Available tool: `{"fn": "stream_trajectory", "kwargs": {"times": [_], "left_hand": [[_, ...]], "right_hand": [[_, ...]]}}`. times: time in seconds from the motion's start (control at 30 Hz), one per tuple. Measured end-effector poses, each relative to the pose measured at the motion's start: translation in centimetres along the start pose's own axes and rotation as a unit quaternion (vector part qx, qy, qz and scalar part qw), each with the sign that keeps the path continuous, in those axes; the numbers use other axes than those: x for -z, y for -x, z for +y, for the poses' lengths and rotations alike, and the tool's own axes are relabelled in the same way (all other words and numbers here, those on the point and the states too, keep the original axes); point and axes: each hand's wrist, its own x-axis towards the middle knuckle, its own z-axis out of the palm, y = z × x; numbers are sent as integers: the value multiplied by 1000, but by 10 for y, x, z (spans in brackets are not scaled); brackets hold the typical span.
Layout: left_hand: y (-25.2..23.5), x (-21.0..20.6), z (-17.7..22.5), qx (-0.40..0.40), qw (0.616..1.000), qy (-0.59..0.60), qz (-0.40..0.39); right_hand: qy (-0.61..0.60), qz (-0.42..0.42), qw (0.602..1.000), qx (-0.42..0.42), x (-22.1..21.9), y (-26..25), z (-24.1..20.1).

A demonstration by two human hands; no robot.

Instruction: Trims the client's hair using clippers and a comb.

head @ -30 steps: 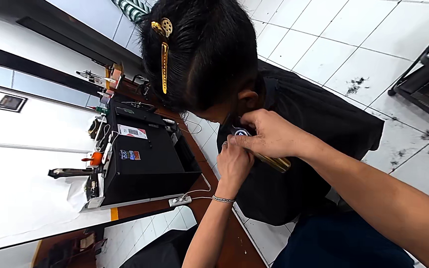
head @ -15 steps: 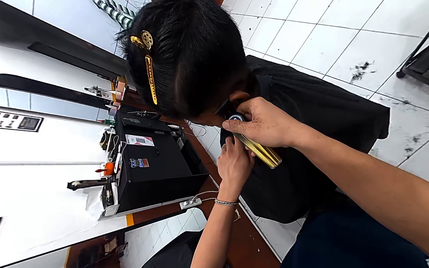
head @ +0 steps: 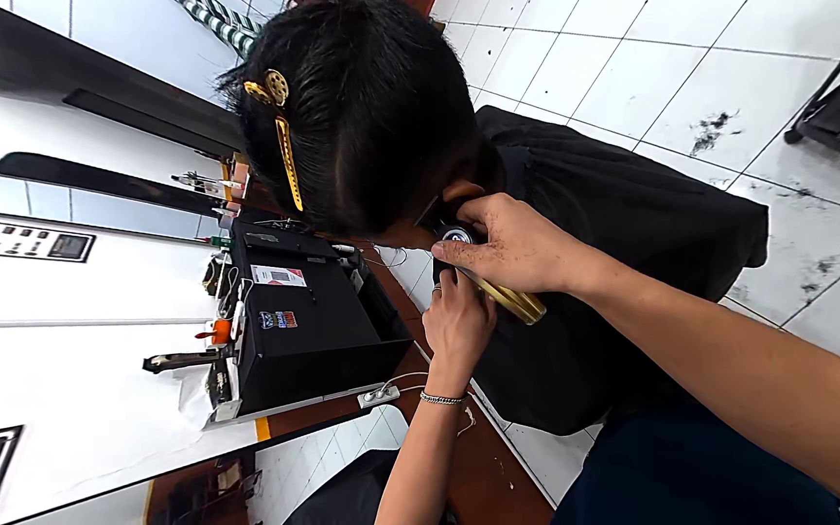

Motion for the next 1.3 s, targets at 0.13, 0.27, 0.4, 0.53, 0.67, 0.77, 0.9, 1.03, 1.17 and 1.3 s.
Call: {"fn": "stream_trajectory", "kwargs": {"times": [0.13, 0.27, 0.4, 0.53, 0.67, 0.77, 0.9, 1.03, 1.17, 1.3], "left_hand": [[0, 0, 0, -1, 1000, -1, 0], [-1, 2, 0, 2, 1000, -4, -13], [-1, 1, 0, 4, 1000, -8, -10], [-1, 0, 0, 0, 1000, -6, 0], [-2, 2, 0, 4, 1000, -9, -15], [3, 6, 0, -23, 1000, 2, 14], [6, 37, 12, -78, 992, 55, 78], [-20, 83, 32, -95, 991, 26, 90], [-40, 99, 38, -37, 998, -36, 39], [-28, 85, 35, -36, 998, -35, 35]], "right_hand": [[-7, -25, 999, -30, 2, 0, -2], [-19, -8, 1000, -10, 2, -1, -2], [-9, -17, 1000, -2, 5, -1, -1], [-1, -5, 1000, 10, 3, 0, -2], [10, -5, 1000, 8, 0, -1, -1], [30, -57, 997, 49, 2, 7, -4], [-88, -115, 983, 115, 28, 36, 7], [-336, 46, 939, 59, 80, 67, 24], [-499, 231, 834, 43, 101, 67, 30], [-418, 152, 895, 27, 85, 70, 12]]}}
